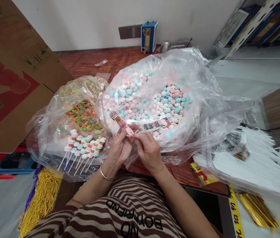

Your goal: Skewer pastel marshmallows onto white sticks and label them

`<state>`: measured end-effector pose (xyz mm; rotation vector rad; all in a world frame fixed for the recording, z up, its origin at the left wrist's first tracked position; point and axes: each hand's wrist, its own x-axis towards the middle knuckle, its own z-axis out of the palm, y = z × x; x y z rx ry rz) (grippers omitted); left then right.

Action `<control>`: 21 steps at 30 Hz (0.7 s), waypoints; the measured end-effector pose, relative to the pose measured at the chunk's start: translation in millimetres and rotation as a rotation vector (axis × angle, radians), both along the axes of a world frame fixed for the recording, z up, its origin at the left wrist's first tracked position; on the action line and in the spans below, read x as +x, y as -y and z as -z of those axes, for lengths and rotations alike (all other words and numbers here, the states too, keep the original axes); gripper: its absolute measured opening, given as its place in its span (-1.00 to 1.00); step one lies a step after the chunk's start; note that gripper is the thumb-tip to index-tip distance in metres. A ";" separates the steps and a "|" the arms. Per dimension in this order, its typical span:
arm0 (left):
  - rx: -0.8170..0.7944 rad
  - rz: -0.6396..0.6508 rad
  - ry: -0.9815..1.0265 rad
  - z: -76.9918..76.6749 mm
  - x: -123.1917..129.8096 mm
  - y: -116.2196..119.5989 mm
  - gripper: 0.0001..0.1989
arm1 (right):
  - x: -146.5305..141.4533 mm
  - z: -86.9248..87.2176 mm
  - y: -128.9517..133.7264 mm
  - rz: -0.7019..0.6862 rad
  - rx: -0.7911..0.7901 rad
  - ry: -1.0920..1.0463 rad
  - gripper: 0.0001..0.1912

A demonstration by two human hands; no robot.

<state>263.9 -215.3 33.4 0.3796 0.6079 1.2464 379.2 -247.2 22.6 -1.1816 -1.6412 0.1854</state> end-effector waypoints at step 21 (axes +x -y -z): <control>-0.006 0.038 -0.163 0.3 13.9 12.7 -0.65 | -2.7 16.5 19.8 0.092 -0.048 -0.024 -0.57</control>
